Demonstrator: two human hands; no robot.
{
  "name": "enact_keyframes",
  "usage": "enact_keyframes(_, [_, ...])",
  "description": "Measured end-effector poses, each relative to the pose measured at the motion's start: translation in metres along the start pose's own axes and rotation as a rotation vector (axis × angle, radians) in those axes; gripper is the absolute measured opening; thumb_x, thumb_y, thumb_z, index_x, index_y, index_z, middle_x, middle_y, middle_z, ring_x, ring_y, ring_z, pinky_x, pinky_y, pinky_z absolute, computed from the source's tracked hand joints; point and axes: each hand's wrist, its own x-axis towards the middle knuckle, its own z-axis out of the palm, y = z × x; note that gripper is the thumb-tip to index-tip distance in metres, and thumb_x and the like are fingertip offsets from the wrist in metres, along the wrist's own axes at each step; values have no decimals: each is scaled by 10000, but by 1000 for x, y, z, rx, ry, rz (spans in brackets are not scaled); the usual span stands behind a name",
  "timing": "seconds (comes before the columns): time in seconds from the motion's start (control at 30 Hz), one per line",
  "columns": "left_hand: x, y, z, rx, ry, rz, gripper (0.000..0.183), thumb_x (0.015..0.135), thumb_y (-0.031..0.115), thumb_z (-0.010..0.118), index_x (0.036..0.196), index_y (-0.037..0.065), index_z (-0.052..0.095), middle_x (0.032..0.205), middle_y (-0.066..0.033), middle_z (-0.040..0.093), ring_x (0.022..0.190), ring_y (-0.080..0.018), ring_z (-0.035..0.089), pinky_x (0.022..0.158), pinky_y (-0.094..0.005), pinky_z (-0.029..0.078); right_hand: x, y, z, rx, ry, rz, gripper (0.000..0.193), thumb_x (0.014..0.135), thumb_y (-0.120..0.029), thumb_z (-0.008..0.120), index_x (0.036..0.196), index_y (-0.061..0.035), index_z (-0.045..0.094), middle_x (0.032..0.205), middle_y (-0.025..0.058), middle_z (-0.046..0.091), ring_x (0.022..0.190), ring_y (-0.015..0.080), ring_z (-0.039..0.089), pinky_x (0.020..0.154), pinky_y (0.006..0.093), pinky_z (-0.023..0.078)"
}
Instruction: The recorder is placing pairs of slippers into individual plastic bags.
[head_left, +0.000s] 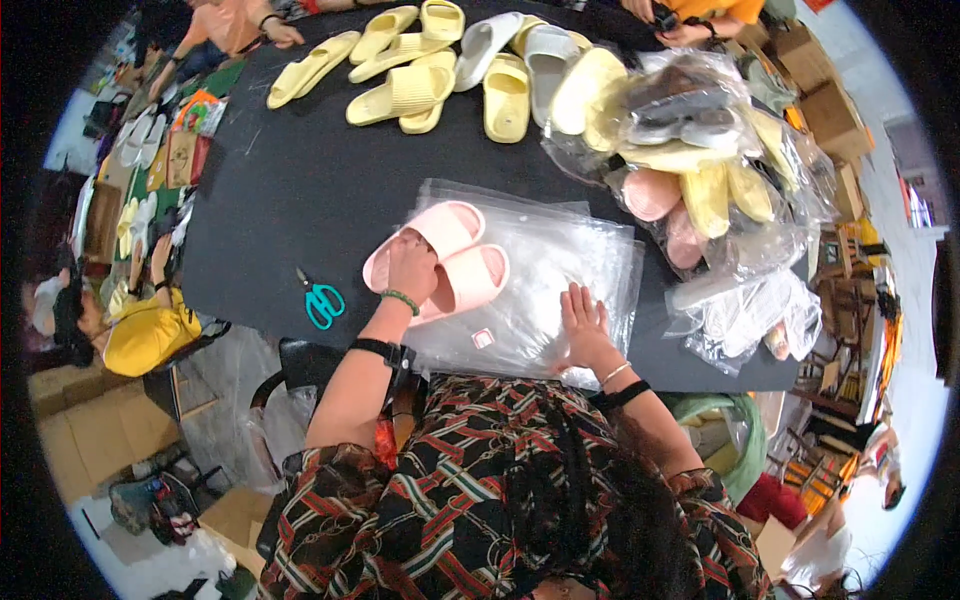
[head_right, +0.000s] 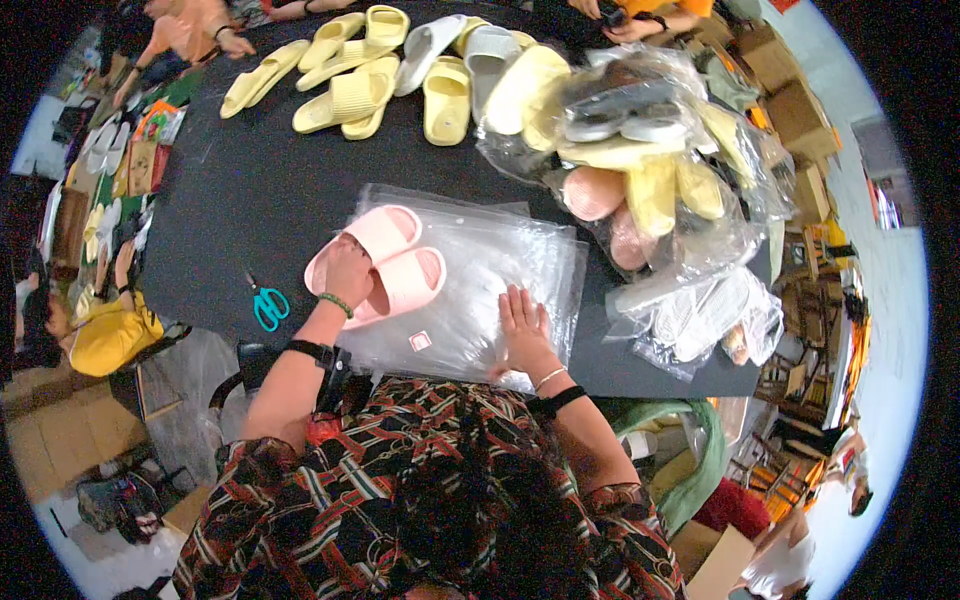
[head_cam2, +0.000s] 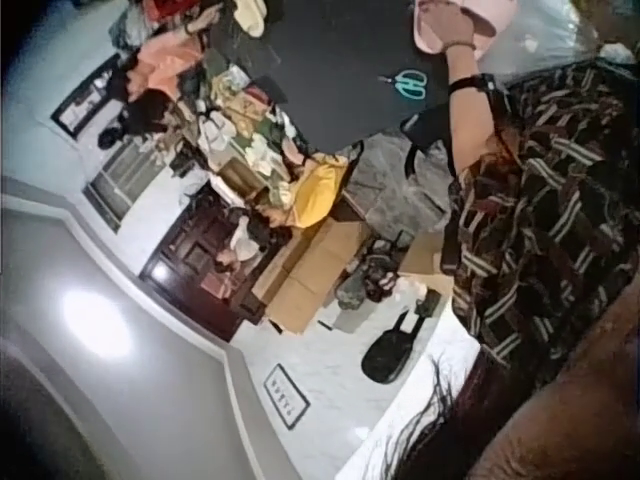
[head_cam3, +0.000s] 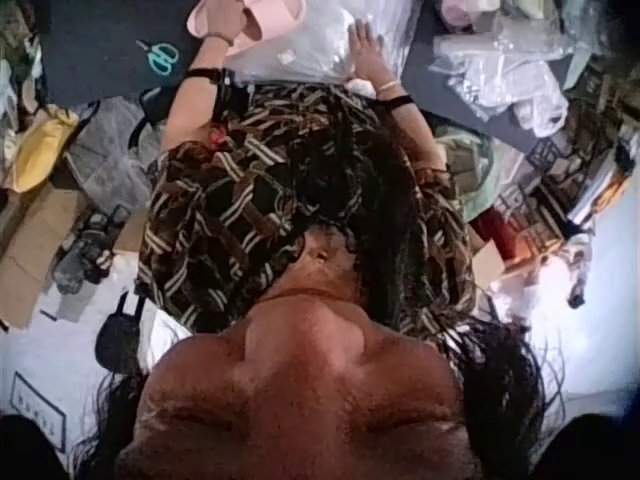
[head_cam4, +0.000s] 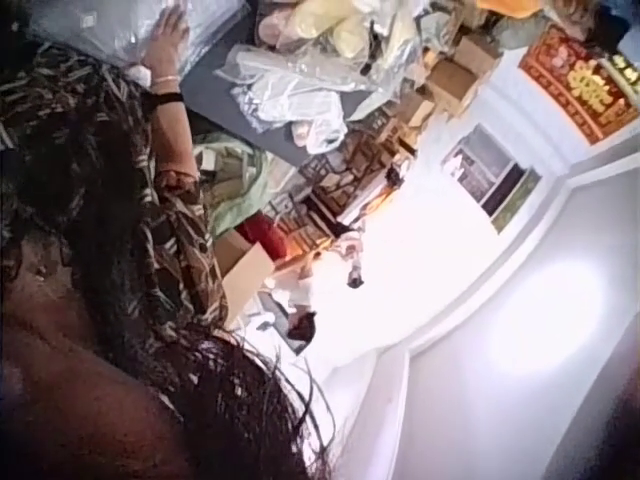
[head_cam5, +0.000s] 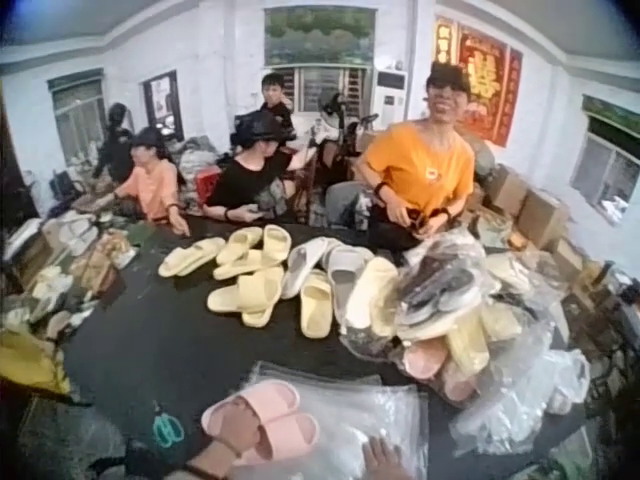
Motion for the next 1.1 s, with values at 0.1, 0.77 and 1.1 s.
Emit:
enact_keyframes(0.1, [0, -39, -10, 72, 39, -103, 207, 729, 170, 582, 851, 85, 727, 970, -86, 662, 1052, -270, 539, 914, -481, 353, 3, -15, -12, -66, -4, 32, 1501, 339, -567, 848, 1475, 0, 48, 1556, 188, 36, 1443, 349, 19, 1118, 566, 116])
enact_keyframes(0.77, [15, -251, -149, 318, 215, -755, 509, 813, 286, 632, 1248, 44, 525, 1367, -161, 452, 1336, -381, 312, 1077, -581, 223, -9, -5, 17, -85, 27, 86, 1571, 309, -638, 829, 1466, 30, 3, 1547, 233, 2, 1434, 396, -4, 1098, 605, 95])
enact_keyframes(1.1, [-42, 48, -49, -266, -287, 248, 1070, 561, 656, 727, 1468, 333, 260, 1555, -136, 107, 1423, -391, 74, 1105, -623, 60, -10, -29, -34, -122, 109, 23, 1490, 317, -532, 861, 1478, -19, 81, 1548, 206, 49, 1429, 399, 34, 1119, 590, 80])
